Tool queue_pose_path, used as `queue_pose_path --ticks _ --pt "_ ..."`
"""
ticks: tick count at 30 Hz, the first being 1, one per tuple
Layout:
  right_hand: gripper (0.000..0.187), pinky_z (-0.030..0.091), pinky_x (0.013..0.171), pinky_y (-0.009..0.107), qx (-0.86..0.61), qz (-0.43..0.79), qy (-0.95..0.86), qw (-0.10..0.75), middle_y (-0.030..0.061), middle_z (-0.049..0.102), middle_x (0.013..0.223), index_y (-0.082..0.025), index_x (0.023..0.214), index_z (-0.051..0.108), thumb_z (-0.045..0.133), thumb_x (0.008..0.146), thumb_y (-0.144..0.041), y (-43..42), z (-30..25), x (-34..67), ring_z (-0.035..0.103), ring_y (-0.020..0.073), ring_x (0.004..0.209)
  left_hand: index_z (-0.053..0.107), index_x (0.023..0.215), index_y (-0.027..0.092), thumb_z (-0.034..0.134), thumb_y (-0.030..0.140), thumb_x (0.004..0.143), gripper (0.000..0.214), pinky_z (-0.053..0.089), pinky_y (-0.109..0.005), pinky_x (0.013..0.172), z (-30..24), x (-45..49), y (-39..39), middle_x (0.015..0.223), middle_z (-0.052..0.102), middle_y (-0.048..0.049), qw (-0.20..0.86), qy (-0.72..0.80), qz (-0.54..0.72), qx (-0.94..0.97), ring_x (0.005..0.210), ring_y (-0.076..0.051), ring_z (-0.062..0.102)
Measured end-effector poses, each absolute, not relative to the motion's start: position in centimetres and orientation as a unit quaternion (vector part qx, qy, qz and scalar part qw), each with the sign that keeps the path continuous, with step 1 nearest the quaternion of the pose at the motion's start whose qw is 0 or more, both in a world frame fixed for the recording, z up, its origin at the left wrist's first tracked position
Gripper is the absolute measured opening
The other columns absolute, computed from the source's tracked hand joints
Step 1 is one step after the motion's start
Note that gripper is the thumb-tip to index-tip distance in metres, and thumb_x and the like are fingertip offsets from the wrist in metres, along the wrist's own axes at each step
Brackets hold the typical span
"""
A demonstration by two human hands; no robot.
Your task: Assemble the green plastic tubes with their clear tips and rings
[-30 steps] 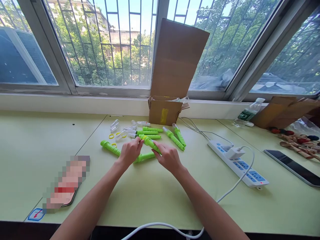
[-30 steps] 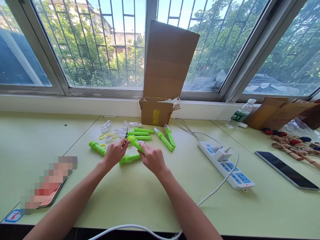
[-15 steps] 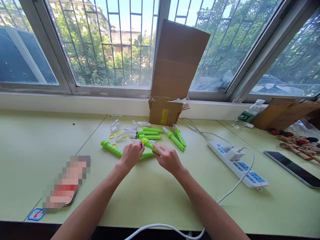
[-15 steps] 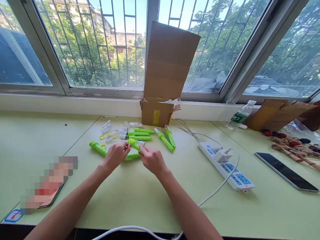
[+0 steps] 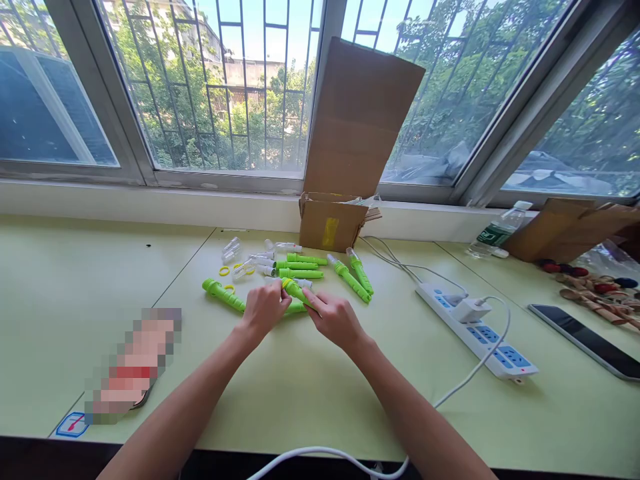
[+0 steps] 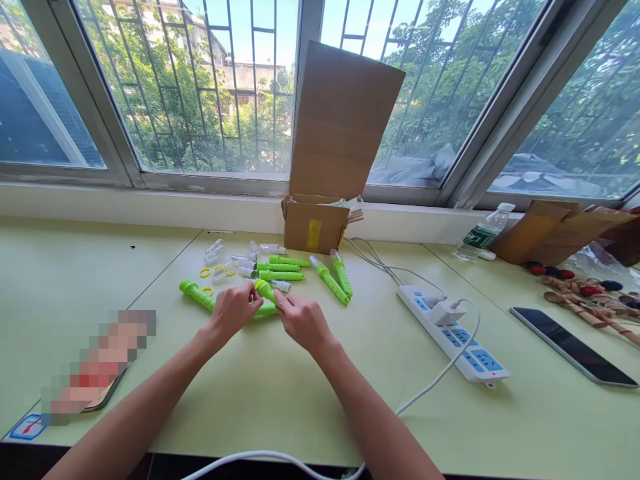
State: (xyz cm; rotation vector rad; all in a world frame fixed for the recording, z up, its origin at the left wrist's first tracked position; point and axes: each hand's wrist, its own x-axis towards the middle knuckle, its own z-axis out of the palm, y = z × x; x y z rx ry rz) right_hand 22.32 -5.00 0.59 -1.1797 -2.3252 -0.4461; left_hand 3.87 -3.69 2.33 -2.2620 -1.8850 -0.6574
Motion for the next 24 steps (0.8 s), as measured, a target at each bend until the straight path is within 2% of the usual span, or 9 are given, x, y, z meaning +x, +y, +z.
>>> queue_pose_path --ticks 9,16,24 --pt "0.051 0.034 0.057 0.022 -0.516 -0.113 -0.827 0.193 0.0026 0.065 0.078 -0.028 0.135 0.046 0.045 0.085 -0.020 -4.9 1.0 22.6 0.055 0.0136 0.064 0.055 0.070 0.018 0.046 0.019 0.080 0.013 0.031 -0.025 0.051 1.8 3.5 -3.7 0.062 0.064 -0.0004 0.126 -0.506 -0.285 -0.805 0.052 -0.013 0.057" --pt "0.050 0.035 0.059 0.024 -0.533 -0.109 -0.815 0.197 0.0041 0.067 0.083 -0.027 0.137 0.043 0.042 0.087 -0.021 -5.0 1.5 22.5 0.057 0.0155 0.069 0.055 0.069 0.018 0.046 0.021 0.083 0.016 0.030 -0.023 0.048 2.0 2.7 -3.3 0.057 0.061 0.0021 0.173 -0.443 -0.367 -0.799 0.047 -0.009 0.052" --pt "0.052 0.033 0.056 0.025 -0.562 -0.113 -0.802 0.165 0.0041 0.066 0.081 -0.027 0.139 0.040 0.043 0.087 -0.022 -4.6 1.2 22.7 0.057 0.0154 0.066 0.053 0.068 0.018 0.047 0.015 0.080 0.014 0.034 -0.022 0.052 2.2 3.2 -4.2 0.056 0.059 0.0037 0.185 -0.314 -0.386 -0.847 0.050 -0.008 0.052"
